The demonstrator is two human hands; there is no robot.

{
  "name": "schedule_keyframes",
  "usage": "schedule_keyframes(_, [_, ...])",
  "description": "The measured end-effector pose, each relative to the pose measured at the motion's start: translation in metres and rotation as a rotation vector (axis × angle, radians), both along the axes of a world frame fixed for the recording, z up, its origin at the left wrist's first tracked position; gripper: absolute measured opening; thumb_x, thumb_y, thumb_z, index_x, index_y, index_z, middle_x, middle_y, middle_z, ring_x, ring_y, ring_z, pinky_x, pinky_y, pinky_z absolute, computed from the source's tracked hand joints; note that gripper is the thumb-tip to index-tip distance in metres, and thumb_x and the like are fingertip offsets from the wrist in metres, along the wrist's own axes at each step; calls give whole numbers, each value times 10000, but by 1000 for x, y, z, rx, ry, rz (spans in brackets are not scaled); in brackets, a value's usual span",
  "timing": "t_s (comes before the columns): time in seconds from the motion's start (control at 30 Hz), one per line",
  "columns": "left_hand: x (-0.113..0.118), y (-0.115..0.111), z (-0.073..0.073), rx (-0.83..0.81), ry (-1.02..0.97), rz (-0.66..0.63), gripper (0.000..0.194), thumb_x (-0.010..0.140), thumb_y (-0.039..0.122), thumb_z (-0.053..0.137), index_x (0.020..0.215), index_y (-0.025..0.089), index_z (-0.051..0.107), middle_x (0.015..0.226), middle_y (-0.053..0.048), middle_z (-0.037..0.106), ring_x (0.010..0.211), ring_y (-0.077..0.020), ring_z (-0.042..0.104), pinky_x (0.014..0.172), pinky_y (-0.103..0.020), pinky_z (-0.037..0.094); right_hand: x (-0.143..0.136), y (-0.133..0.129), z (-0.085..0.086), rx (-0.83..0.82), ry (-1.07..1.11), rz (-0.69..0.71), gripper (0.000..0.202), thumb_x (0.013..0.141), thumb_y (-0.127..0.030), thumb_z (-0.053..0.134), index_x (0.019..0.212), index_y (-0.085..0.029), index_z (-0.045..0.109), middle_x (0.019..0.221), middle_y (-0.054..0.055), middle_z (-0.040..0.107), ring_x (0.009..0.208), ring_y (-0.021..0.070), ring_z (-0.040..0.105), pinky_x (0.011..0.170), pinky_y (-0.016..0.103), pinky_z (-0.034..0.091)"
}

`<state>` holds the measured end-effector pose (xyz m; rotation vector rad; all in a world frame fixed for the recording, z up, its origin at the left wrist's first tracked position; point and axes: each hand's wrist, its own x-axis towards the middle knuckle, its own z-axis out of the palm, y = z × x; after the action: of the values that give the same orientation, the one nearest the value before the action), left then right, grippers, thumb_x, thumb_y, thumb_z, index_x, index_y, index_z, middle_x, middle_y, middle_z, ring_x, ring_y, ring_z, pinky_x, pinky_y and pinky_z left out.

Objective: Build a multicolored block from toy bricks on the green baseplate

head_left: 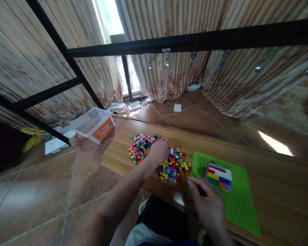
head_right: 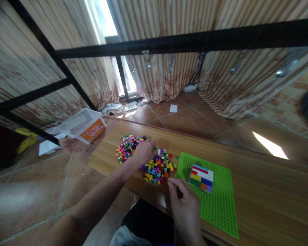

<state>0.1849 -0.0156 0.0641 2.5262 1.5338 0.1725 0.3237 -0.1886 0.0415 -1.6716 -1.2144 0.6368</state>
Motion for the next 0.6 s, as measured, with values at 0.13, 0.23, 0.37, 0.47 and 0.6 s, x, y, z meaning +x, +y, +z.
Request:
schedule_keyframes(0.13, [-11,-20,5,19,-118,55,145,871,215,501,928,168,625,907,-77,673,870,-201,642,806,-285,487,-5,4,1,-1,66,1,270,851,-450,570,916,-240,725,962,62,718,906,217,658,792,333,511])
schedule_keyframes(0.23, [-15,-38,2,12,-213,91,164,899,207,461,868,186,621,833,-50,669,769,-173,632,719,-254,465,-12,17,-1,-21,123,-11,300,850,-460,559,963,-230,716,970,71,723,869,218,663,769,342,519])
schedule_keyframes(0.37, [-15,-50,-5,20,-276,150,180,905,180,445,851,188,617,808,-44,658,740,-163,616,688,-244,448,-21,40,-1,-3,167,10,323,847,-453,555,988,-204,704,987,84,727,865,215,670,787,346,517])
schedule_keyframes(0.47, [-17,-51,-5,26,-285,129,189,902,151,431,884,185,616,842,-46,651,788,-165,616,729,-251,461,-20,46,-1,5,146,0,333,849,-454,546,987,-194,701,984,89,725,855,213,670,784,346,515])
schedule_keyframes(0.6, [-17,-49,-2,19,-248,10,222,876,157,480,1047,205,614,1000,-58,634,913,-183,606,820,-272,483,-14,38,-7,-10,112,-35,320,843,-443,551,964,-187,700,982,101,722,877,227,665,802,364,508])
